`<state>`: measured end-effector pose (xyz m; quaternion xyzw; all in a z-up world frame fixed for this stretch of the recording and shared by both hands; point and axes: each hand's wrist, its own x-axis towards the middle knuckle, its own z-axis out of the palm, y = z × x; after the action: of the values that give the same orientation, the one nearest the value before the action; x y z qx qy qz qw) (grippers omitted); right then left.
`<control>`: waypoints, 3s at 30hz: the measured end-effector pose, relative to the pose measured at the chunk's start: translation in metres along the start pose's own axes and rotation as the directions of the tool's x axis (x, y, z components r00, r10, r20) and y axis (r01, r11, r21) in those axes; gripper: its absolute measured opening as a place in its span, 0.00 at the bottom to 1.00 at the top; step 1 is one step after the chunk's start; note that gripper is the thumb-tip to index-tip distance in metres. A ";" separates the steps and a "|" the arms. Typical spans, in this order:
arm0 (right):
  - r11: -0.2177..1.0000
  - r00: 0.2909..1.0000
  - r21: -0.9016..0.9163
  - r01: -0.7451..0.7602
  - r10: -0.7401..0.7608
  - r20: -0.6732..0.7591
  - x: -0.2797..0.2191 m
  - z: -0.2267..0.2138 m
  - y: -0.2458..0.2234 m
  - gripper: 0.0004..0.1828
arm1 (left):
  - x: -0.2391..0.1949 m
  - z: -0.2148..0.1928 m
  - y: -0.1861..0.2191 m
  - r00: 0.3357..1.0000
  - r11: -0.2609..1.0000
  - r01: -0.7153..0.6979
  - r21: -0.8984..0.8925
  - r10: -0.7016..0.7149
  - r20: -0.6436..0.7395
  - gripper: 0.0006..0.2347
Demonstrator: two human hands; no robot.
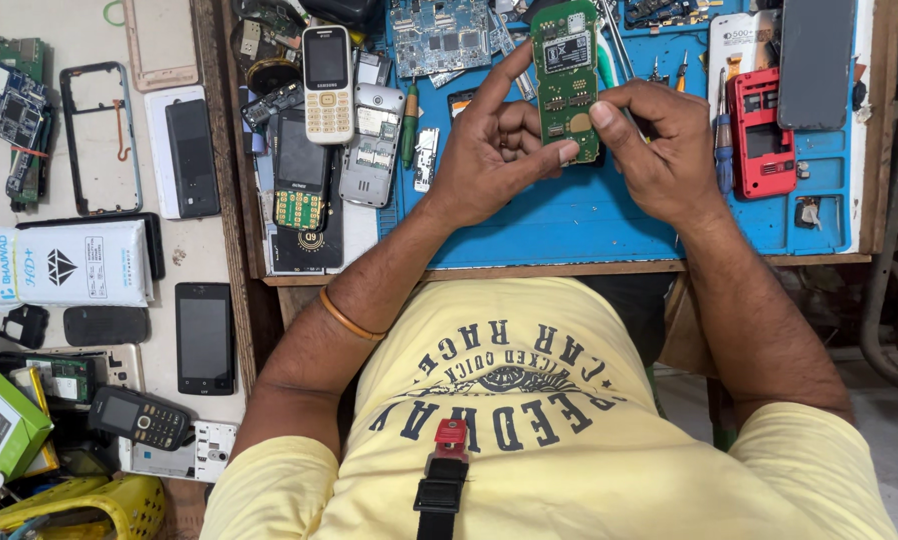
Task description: The person disassembles a mobile phone, removes the motherboard, and uses a toothbrush to scrub both sides of the board. The person then places the cleaned board back into the phone casing.
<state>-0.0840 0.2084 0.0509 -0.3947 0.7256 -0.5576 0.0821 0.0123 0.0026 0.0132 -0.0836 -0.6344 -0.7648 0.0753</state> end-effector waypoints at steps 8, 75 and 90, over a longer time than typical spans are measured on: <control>1.000 1.000 -0.024 -0.016 0.016 0.008 0.000 0.000 0.001 0.14 | 0.000 -0.002 -0.002 1.000 1.000 -0.003 -0.025 0.002 -0.005 0.39; 0.906 0.936 0.311 -0.286 0.194 0.295 -0.002 -0.003 0.004 0.14 | 0.001 0.000 0.028 0.995 0.960 0.075 -0.269 -0.054 0.085 0.24; 0.976 0.988 0.178 0.125 -0.139 0.066 0.006 0.005 -0.022 0.26 | 0.010 -0.006 0.023 0.924 0.984 -0.123 -0.128 0.067 -0.375 0.24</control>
<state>-0.0744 0.1993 0.0705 -0.4551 0.6427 -0.6069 0.1072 0.0070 -0.0071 0.0363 0.0258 -0.5449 -0.8076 0.2239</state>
